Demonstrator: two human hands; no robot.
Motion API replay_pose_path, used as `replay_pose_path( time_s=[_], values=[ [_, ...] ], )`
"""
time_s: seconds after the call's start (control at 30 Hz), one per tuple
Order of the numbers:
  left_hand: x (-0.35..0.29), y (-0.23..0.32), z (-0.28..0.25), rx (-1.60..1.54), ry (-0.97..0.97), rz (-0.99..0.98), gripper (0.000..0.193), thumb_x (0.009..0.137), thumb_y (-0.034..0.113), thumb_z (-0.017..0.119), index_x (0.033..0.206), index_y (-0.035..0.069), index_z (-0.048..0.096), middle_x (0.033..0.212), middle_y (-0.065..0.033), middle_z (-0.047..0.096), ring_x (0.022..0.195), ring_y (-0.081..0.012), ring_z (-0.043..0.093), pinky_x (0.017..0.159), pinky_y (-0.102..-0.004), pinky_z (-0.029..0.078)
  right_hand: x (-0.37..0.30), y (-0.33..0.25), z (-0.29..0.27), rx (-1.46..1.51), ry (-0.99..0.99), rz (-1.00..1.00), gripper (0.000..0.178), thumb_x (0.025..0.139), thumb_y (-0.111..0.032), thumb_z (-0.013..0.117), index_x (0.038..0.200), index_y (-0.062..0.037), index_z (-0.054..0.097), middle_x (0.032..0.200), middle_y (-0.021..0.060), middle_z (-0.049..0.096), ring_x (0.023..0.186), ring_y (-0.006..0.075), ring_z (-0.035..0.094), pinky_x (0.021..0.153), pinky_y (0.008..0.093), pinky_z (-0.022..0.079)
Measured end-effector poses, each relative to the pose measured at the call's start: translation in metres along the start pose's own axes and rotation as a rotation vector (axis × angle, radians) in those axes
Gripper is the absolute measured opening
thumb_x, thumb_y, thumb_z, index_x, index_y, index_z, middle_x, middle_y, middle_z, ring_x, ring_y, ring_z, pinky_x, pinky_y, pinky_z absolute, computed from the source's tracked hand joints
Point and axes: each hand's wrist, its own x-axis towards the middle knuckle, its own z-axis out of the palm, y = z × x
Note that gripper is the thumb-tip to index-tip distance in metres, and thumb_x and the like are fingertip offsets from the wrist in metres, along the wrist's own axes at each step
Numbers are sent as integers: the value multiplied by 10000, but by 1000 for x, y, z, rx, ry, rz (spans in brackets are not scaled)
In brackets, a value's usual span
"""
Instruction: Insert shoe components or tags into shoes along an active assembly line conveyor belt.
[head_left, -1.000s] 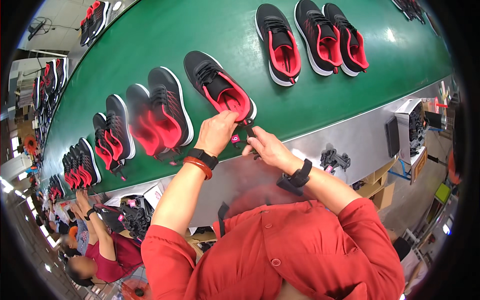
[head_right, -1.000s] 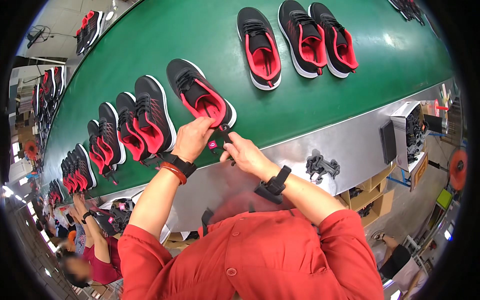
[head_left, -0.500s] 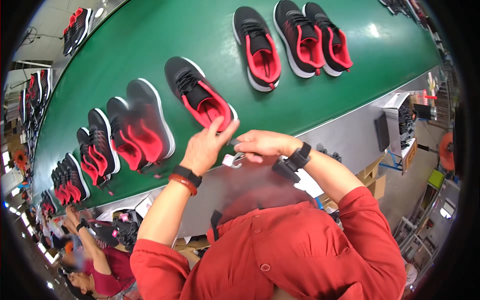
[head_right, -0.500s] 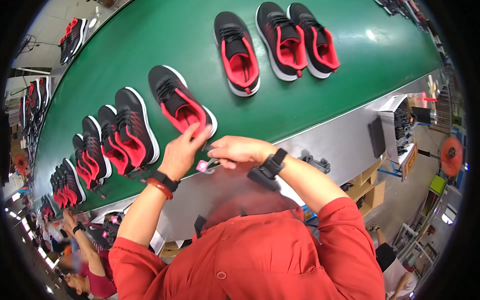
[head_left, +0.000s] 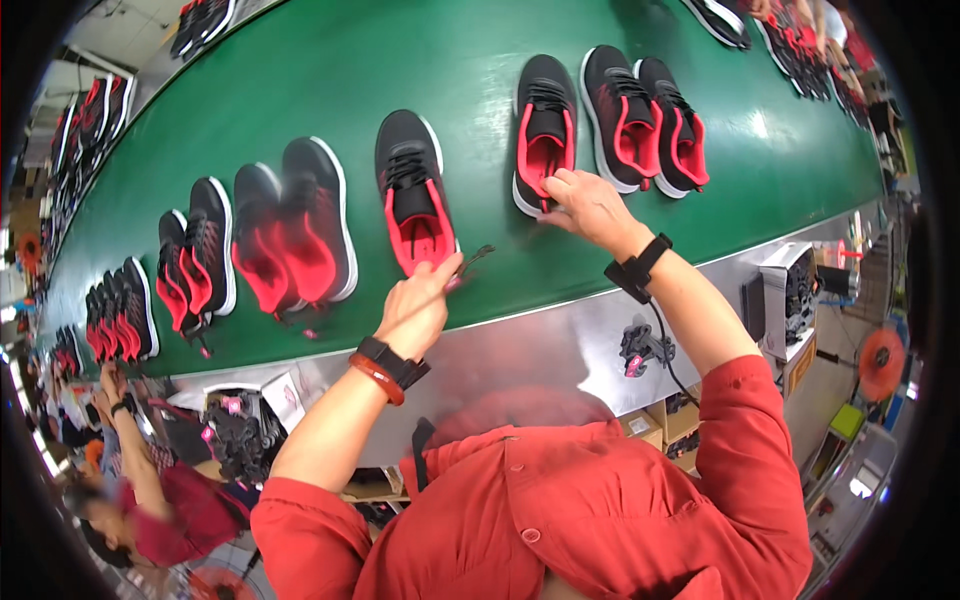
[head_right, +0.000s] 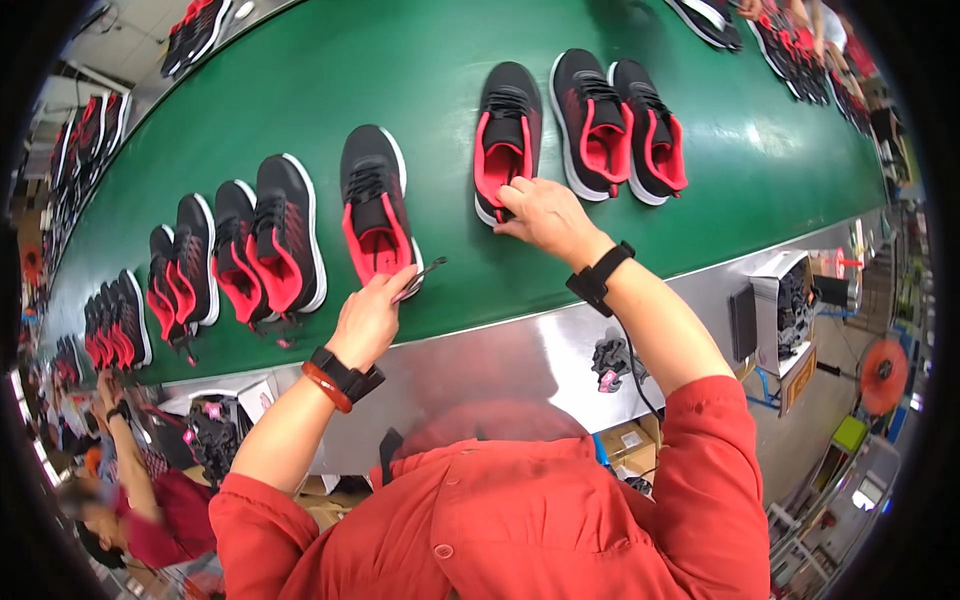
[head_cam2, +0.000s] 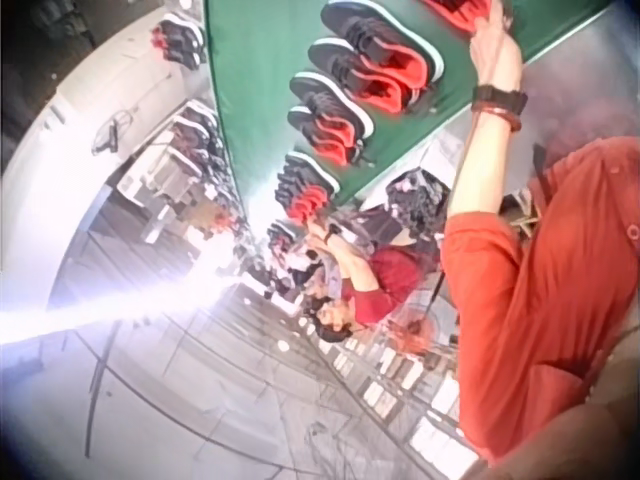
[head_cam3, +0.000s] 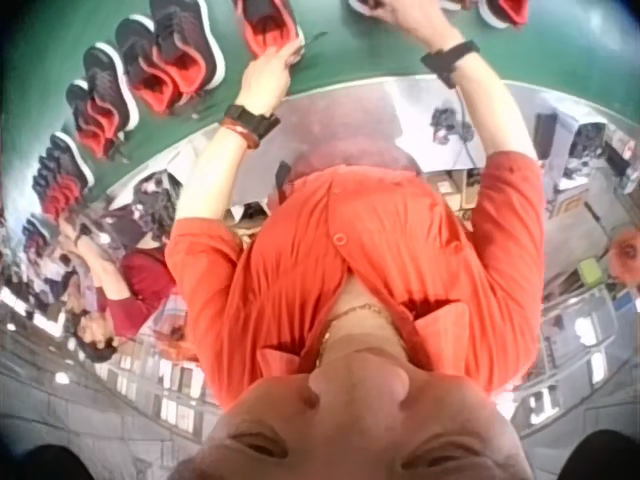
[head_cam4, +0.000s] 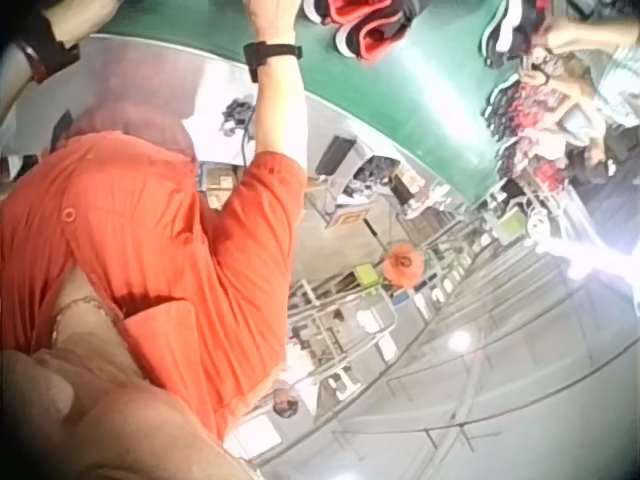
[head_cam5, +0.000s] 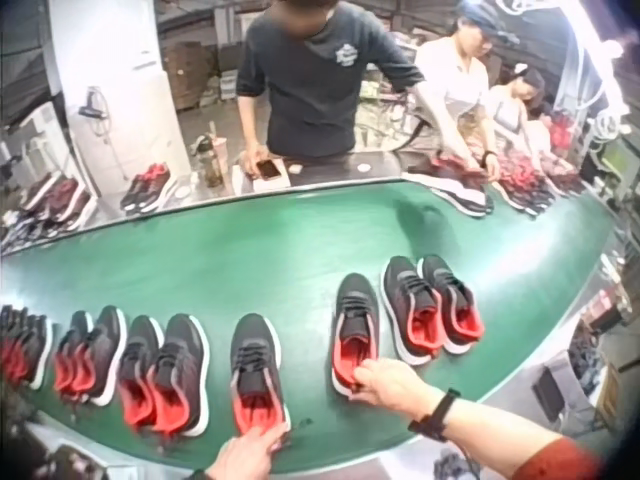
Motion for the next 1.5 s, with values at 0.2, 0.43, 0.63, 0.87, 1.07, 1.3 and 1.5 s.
replay_pose_path(
  time_s=[0.2,0.43,0.63,0.87,1.07,1.3,1.5],
  values=[
    [4,-5,8,-21,45,55,354,902,29,464,1218,111,603,896,-235,626,804,-448,615,725,-513,488,4,-55,10,-113,-1,-76,324,742,-349,748,876,-108,578,748,59,564,720,255,595,642,390,455],
    [4,-9,15,-11,59,22,337,899,26,466,1176,127,629,884,-236,622,805,-440,619,727,-505,494,9,-69,10,-198,-77,-189,295,766,-369,721,861,-130,577,739,45,569,681,232,599,643,373,439],
    [-3,-16,6,-225,82,123,359,843,-23,513,1150,103,648,982,-195,597,900,-412,608,768,-462,486,16,-76,17,-206,-100,-246,227,733,-269,731,828,-132,578,745,48,575,693,233,603,650,378,439],
    [-27,-49,2,-178,176,245,463,806,-71,514,1204,137,626,1345,-201,487,1084,-434,587,915,-426,492,15,-96,27,252,30,-157,292,722,-124,728,984,-83,606,965,122,593,885,322,608,748,431,496],
    [-37,-31,-14,297,282,109,565,735,-93,537,1248,137,598,1350,-200,494,1032,-367,593,878,-435,502,-31,-177,-113,1040,-42,-464,150,808,-144,682,887,-46,602,861,99,575,850,265,585,711,389,489],
    [12,48,-3,166,437,399,495,696,-91,545,1163,52,621,1245,-166,543,1064,-348,564,904,-422,487,-95,-198,-198,1504,12,-822,259,886,-209,584,670,-99,493,672,72,460,610,273,490,530,384,381],
    [71,105,43,172,280,457,428,751,-60,565,1154,79,606,1195,-146,551,1063,-333,569,856,-439,508,-162,-151,-214,1599,-222,-713,204,888,-128,529,727,-14,476,702,108,384,634,278,417,607,411,390]
  ],
)
